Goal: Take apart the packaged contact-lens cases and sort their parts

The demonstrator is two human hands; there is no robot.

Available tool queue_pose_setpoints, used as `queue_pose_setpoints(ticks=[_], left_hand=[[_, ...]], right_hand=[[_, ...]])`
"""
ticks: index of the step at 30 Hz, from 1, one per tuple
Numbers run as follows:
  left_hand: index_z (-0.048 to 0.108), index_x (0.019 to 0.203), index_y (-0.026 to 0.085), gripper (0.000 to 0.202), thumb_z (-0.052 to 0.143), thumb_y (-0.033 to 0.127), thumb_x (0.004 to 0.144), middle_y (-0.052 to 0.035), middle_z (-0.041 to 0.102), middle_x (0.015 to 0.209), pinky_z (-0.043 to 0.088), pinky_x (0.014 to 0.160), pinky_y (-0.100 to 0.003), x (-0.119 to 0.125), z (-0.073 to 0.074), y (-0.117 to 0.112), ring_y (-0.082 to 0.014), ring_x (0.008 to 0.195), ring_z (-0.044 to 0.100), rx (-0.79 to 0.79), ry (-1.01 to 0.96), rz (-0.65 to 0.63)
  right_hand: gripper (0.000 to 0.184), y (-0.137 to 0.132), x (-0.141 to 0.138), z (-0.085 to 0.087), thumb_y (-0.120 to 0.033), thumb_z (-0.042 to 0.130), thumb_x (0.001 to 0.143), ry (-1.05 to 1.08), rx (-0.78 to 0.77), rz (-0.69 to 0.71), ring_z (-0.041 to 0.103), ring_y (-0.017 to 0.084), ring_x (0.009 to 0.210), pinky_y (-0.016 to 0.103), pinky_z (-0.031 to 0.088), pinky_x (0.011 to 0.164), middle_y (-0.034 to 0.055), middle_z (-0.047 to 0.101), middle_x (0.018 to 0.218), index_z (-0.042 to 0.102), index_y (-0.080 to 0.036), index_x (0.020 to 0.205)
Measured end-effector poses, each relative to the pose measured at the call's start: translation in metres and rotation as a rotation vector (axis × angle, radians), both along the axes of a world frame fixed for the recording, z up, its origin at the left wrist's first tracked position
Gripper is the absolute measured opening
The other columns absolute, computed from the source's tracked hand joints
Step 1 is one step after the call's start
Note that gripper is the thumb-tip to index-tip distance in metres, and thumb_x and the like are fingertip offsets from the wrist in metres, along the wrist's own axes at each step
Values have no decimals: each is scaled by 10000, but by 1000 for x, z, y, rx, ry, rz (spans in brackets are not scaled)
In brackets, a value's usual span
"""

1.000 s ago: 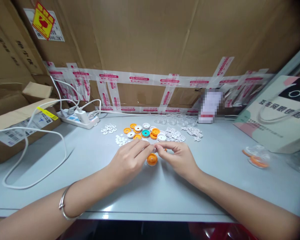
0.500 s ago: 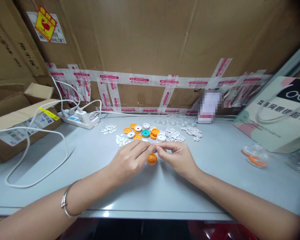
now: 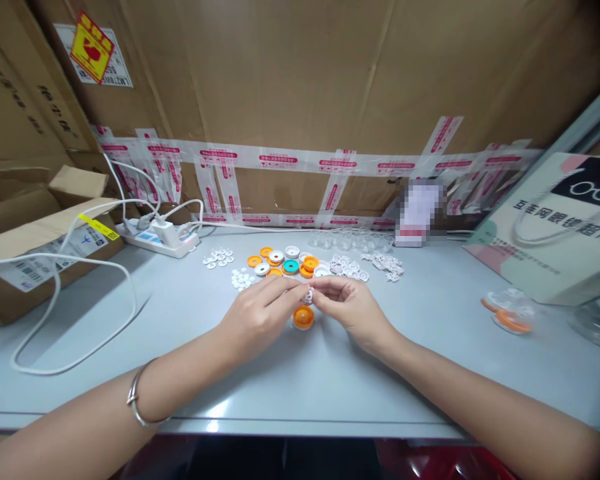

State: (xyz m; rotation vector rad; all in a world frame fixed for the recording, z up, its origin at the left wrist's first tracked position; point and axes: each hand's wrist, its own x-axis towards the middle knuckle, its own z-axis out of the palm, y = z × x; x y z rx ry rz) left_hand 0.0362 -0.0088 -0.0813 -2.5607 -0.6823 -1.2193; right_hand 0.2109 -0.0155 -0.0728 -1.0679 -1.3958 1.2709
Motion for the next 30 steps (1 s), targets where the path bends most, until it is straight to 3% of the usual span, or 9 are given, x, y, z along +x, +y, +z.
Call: queue_pose_setpoints(ticks=[3,7,14,20,26,30], left_hand=[[586,999,161,221,560,81,795,-49,645,937,495,765,-257,3,1,0,-127,857,592,-109,-120,-88],[590,1009,176,261,595,74,768,-40,638,919,502,765,-254,6,6,-4,-120,853,594,-237,-304,-175],[561,1055,165,330,590,39,751,-48,636,913,497,740,-256,6,4,-3,-129,840,591,-102,-288,-221],[566,1012,175,266,588,87,763,-51,627,900,497,760,-290,5,4,-3,-149,847,587,-145,-310,-165],[583,1005,174,224,577,140,784,-57,623,932,515,744,-290,4,5,-1,-140,852,581,-365,-368,-126],[596,1012,160,208,546,196,812,-71,628,973,544,708,-263,4,3,1,-138,855,595,-601,-486,-115]], right_hand=[[226,1,1,2,-277,734,586,27,-28,11,649,151,731,281,510,723,17,707,755,696,-186,789],[151,-1,3,8,-290,702,637,43,-41,34,626,121,670,258,498,683,2,682,695,683,-183,742],[113,-5,5,16,-277,640,686,80,-212,120,583,90,576,239,487,624,-10,624,596,641,-166,669],[177,-2,12,13,-342,631,708,-155,150,-28,591,124,649,263,485,627,9,633,702,598,-172,743],[237,36,58,11,-355,589,744,-404,328,-258,614,158,698,290,468,656,32,653,732,591,-171,895],[194,66,91,-3,-338,562,738,-785,322,-345,566,157,613,285,416,585,36,644,667,645,-165,764]])
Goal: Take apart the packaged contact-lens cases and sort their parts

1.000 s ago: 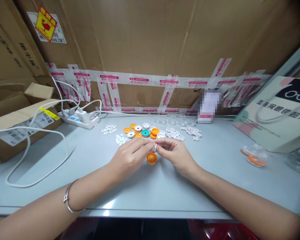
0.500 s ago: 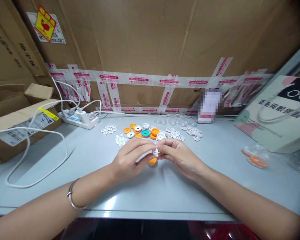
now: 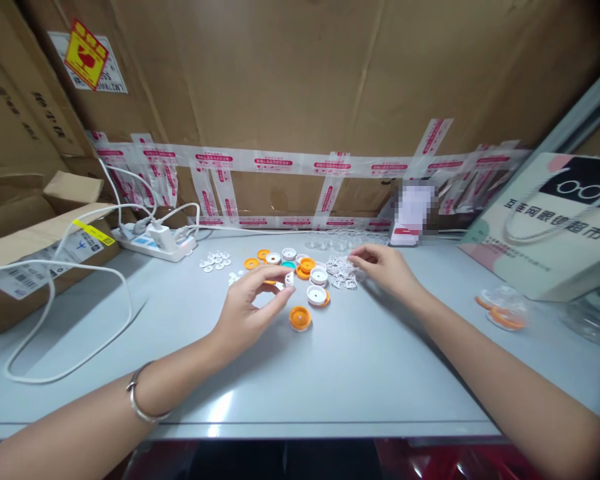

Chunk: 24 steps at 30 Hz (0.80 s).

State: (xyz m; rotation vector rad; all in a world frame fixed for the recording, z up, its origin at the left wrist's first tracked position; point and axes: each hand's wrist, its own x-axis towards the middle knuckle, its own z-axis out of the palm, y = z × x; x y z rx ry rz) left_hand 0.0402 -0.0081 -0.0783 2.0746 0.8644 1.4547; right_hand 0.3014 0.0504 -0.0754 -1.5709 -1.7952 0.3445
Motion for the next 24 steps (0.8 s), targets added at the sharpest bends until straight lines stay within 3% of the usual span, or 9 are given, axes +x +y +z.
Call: queue_pose_setpoints(ticks=[4,7,10,14,16,19,24], left_hand=[[615,1046,176,231,509,206,843,-66,645,972,550,683,-254,0,-2,-1,-132,821,605,-86,-50,-34],[648,999,193,206,517,202,841,-63,652,969,551,671,-253,-1,-2,-2,-145,854,605,-60,-51,-54],[651,978,185,188,532,197,833,-59,662,949,546,735,-275,0,-1,-3,-150,863,617,-71,-47,-72],[640,912,178,128,552,198,821,-31,676,862,533,746,-271,2,1,-6,-136,801,630,-86,-43,-38],[635,883,184,103,557,193,817,-17,672,830,524,727,-261,3,2,-6,-130,780,626,-68,-22,-9],[642,889,196,120,545,176,823,-22,654,852,503,749,-278,3,4,-3,-132,809,607,24,52,28],[636,987,203,205,592,183,788,-51,637,898,472,741,-320,-1,2,5,-161,837,550,414,321,168]], right_hand=[[197,11,9,-10,-324,558,721,-189,-85,-5,536,161,594,281,381,557,33,628,638,680,-169,729],[251,2,-2,-4,-341,574,717,-209,68,-49,526,171,632,298,389,595,47,613,683,690,-166,854],[282,-21,-29,8,-379,546,762,25,115,42,552,165,678,297,421,638,54,632,737,676,-164,890],[263,-58,-71,18,-403,573,761,511,-280,424,626,162,781,289,490,699,38,687,825,678,-194,880],[269,-69,-84,17,-374,618,733,669,-365,503,633,167,869,306,499,775,31,695,898,671,-221,948],[275,-73,-91,13,-339,648,713,781,-380,466,643,162,879,322,498,831,34,700,921,673,-221,960],[252,-68,-90,6,-340,680,682,880,-391,331,669,166,785,315,527,783,40,715,809,684,-176,873]])
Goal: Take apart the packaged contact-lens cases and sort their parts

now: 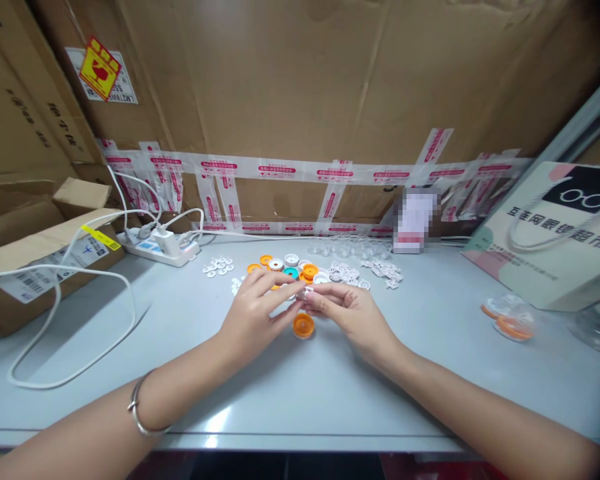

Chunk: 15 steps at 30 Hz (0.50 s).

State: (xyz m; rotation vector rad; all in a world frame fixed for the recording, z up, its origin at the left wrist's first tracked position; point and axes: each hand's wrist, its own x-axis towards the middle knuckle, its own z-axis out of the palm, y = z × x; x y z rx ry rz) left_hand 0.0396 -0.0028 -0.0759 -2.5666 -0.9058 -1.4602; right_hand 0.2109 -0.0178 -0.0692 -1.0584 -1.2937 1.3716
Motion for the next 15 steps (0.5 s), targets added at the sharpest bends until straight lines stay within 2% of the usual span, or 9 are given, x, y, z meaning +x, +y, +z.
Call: queue_pose_setpoints(ticks=[3,7,11,15], left_hand=[[624,981,175,201,603,190,783,-50,645,844,468,685,-304,-2,-1,0,-158,767,526,148,135,74],[579,1038,136,231,549,129,810,-60,645,842,479,649,-294,-2,-1,-4,-150,728,525,221,213,80],[505,1147,122,320,492,90,829,-81,641,910,505,705,-316,-2,-1,-6,-160,786,554,240,255,50],[482,1159,87,321,474,91,838,-111,628,997,520,769,-340,-2,-3,-8,-183,878,573,253,302,17]], right_hand=[[250,0,0,-3,-337,701,659,17,-14,15,669,181,799,326,526,791,43,717,802,688,-170,844],[245,-3,-1,-2,-328,683,683,30,37,70,656,183,869,330,508,838,32,716,869,702,-204,893],[239,-3,1,3,-343,626,736,-54,131,32,652,181,866,351,507,842,24,713,895,703,-232,933],[224,-3,3,4,-329,624,732,-155,217,2,659,196,843,369,519,824,26,719,859,711,-227,912]])
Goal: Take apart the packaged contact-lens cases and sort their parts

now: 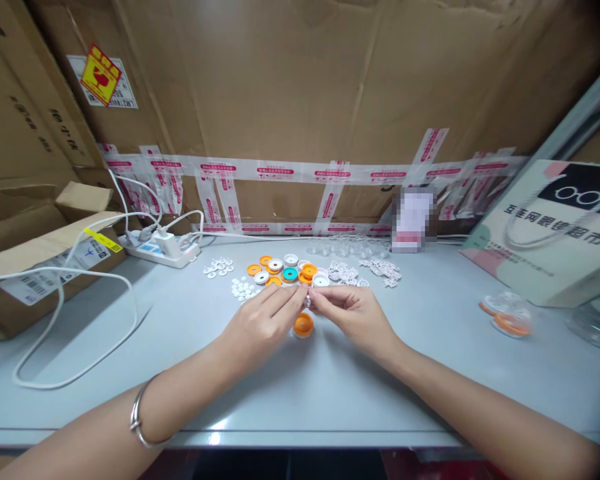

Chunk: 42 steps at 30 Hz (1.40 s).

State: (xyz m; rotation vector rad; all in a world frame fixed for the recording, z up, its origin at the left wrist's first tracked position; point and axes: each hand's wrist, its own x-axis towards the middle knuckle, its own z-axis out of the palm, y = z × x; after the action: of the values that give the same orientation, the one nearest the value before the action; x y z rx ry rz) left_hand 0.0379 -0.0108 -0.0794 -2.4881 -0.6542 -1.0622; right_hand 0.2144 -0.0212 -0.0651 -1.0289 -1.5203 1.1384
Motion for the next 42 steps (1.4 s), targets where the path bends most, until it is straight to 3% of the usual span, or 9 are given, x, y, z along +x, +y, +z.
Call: queue_pose_setpoints(ticks=[8,17,23,29,33,38,42], left_hand=[[501,1117,68,274,460,106,848,-134,632,1008,538,787,-350,3,-3,-2,-194,913,598,10,37,24],[537,984,44,169,434,83,856,-122,648,817,549,652,-328,5,8,-8,-188,757,621,149,101,24],[529,1004,87,177,509,103,829,-101,651,873,534,674,-312,6,5,-5,-180,786,611,62,-15,-26],[562,981,153,190,583,121,794,-36,663,843,511,688,-249,8,5,0,-117,747,606,-194,-294,-182],[560,1001,152,242,600,85,771,-45,665,877,497,715,-250,9,3,2,-118,779,606,-165,-322,-260],[586,950,158,187,613,123,768,-25,647,781,484,668,-251,5,3,5,-110,701,580,-217,-398,-181],[593,941,164,145,581,168,796,-29,634,796,480,645,-251,0,3,9,-104,676,559,-323,-432,-128]], right_hand=[[233,-1,-2,-7,-263,584,756,-65,82,1,671,195,818,349,540,789,25,719,873,699,-221,954],[230,-4,-2,-9,-256,571,758,-77,100,-14,667,195,806,333,542,757,31,718,861,705,-208,938],[215,0,-2,-8,-310,642,694,37,-49,3,663,181,766,333,529,763,30,715,788,711,-184,854],[204,6,0,1,-326,696,623,121,-275,22,636,120,570,265,534,621,0,667,615,647,-146,706],[192,4,2,5,-327,658,656,106,-344,51,613,103,522,244,518,589,-7,635,550,609,-142,664],[193,2,8,6,-343,622,703,-108,7,-42,618,133,620,272,508,625,13,651,667,627,-156,748],[289,22,39,9,-400,561,757,-250,154,-271,611,163,647,306,492,635,47,666,725,656,-154,873]])
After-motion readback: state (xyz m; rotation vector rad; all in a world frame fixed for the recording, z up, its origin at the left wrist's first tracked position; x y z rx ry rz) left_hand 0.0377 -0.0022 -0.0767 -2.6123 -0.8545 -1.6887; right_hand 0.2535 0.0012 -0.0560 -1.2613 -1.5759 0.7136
